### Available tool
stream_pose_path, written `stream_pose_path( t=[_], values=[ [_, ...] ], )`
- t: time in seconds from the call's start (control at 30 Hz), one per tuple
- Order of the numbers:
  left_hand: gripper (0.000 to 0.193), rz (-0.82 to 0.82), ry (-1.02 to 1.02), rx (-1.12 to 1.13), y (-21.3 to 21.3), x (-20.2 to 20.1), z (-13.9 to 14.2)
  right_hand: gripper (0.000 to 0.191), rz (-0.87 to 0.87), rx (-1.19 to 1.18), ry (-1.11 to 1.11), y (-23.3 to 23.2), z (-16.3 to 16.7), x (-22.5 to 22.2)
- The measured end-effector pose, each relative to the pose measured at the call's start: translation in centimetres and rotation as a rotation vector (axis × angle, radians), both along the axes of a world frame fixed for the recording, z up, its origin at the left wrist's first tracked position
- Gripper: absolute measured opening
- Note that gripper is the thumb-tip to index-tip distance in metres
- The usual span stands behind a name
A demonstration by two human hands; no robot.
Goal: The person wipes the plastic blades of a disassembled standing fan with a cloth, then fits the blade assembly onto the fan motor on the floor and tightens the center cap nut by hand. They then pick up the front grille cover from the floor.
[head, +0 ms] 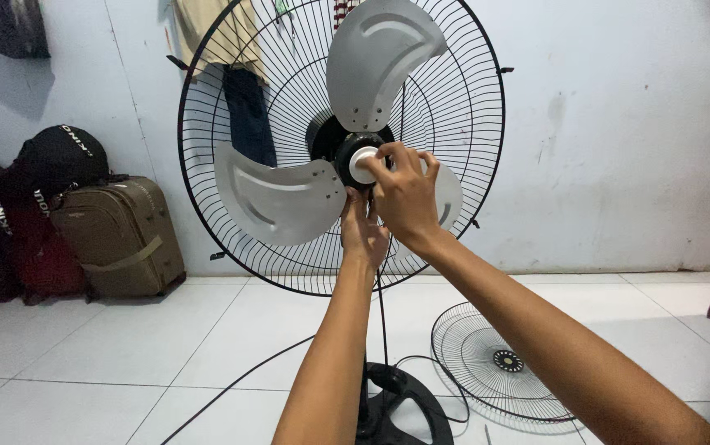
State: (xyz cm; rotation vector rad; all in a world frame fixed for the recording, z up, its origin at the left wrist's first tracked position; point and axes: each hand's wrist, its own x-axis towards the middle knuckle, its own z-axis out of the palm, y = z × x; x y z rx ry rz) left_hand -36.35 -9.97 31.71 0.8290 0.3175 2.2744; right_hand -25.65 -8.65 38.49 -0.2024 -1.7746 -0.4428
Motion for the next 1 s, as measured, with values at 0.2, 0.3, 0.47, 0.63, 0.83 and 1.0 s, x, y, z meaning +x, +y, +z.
stream_pose_path(
  t=[0.2, 0.3, 0.47, 0.63, 0.83, 1.0],
  values=[
    [0.048, -0.009, 0.040, 0.034, 0.3, -0.3, -0.4, 0.016, 0.157, 0.098, 0.004, -0.6, -0.5, 0.6],
    [0.049, -0.006, 0.047, 0.042, 0.3, -0.3, -0.6, 0.024, 0.172, -0.021, 0.033, -0.8, -0.6, 1.0],
    [0.049, 0.012, -0.041, -0.007, 0.5, 0.0, -0.3, 0.032, 0.165, -0.321, 0.074, -0.9, 0.5, 1.0],
    [0.050, 0.038, -0.032, -0.060, 0.1, 0.4, -0.2, 0.044, 0.094, -0.465, 0.012, -1.5, 1.2, 0.7],
    [0.049, -0.006, 0.002, 0.014, 0.0, 0.3, -0.2, 0.038, 0.239, -0.445, 0.029, -1.7, 1.4, 0.3],
    [0.050, 0.003, 0.018, -0.018, -0.4, 0.3, 0.0, 0.037, 0.364, -0.414, -0.029, -1.7, 1.1, 0.0]
  ],
)
